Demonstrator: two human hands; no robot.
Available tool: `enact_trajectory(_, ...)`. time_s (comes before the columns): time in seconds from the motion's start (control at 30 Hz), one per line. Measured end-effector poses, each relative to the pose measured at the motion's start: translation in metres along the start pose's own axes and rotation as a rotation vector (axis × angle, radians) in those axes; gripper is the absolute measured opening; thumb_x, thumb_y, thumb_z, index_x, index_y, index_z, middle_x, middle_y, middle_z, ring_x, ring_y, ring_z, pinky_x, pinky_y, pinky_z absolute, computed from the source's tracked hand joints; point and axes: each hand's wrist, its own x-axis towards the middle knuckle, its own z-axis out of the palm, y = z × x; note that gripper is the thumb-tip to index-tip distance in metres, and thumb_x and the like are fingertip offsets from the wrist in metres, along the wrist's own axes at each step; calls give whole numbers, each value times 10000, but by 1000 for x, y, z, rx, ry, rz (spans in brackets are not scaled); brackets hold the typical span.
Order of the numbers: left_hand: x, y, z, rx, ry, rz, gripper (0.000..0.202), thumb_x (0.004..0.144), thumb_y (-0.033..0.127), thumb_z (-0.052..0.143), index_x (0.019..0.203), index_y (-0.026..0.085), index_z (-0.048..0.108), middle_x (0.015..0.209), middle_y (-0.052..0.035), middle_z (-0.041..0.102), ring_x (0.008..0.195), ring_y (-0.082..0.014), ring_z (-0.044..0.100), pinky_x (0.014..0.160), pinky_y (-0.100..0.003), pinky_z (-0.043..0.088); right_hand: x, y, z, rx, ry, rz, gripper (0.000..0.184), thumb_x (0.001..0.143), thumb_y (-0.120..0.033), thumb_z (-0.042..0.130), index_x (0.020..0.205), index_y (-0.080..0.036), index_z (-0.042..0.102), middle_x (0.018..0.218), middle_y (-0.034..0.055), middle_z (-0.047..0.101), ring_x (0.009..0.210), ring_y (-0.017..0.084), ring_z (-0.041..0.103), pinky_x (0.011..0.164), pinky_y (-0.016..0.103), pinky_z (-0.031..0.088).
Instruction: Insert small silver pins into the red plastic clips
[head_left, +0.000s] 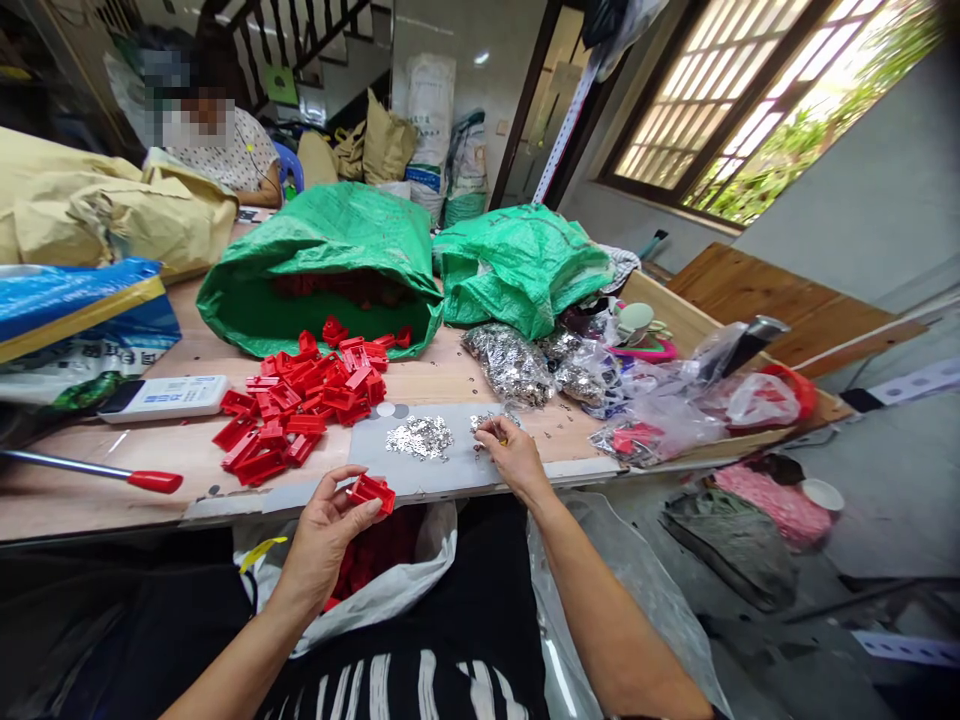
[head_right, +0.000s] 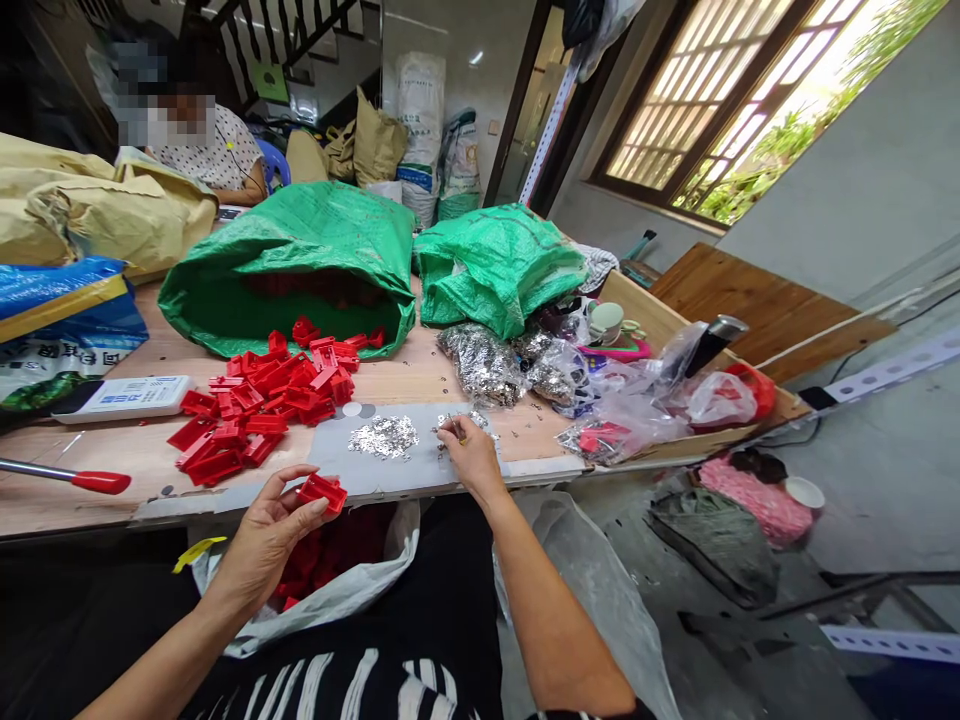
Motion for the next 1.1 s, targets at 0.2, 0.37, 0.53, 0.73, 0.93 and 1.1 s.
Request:
enact_trajectory(0.2,2,-5,-1,274,82,206,438,637,276,778,1048,222,635,1024,-33,725,949,-200,663,901,-321,498,-30,-52,13,86,-190,-153,135,830,-323,564,835,-195,609,718,-7,600,638,121,513,596,228,403)
enact_trajectory(0.37,-2,-8,-4,476,107,351,354,676,280,749,1023,253,688,1037,-26,723,967,-224,660,918,-326,482,-56,-88,33,56,-314,-283,84,859,-241,546,848,-204,620,721,-3,620,651,125,544,621,229,415)
enact_trajectory(0.53,-7,-4,-3,499,93,402,331,688,271,736,1016,259,694,1033,-32,726,933,-238,672,897,-349,496,-61,-90,48,-65,-335,-431,108,861,-168,528,901,-213,617,827,38,647,769,162,584,696,264,440)
enact_trajectory(0.73,-10,-3,-1,488,82,417,319,699,255,725,1017,263,697,1030,-31,725,940,-234,669,894,-336,494,-61,-90,53,-39,-379,-447,148,872,-154,515,906,-209,647,840,49,645,805,170,586,731,283,457)
enact_trajectory(0.93,-10,-5,-4,413,134,444,326,700,242,729,1022,256,681,1069,-38,712,993,-239,654,933,-357,479,-53,-92,40,211,-514,-323,196,899,-257,497,1012,-211,651,911,40,632,842,157,575,765,278,458)
enact_trajectory(1.1,-11,-3,-3,403,125,437,322,691,220,736,1007,260,690,1074,-39,713,999,-245,654,948,-369,474,-51,-84,40,274,-473,-136,151,884,-312,507,930,-191,586,798,-2,577,675,114,501,631,229,419)
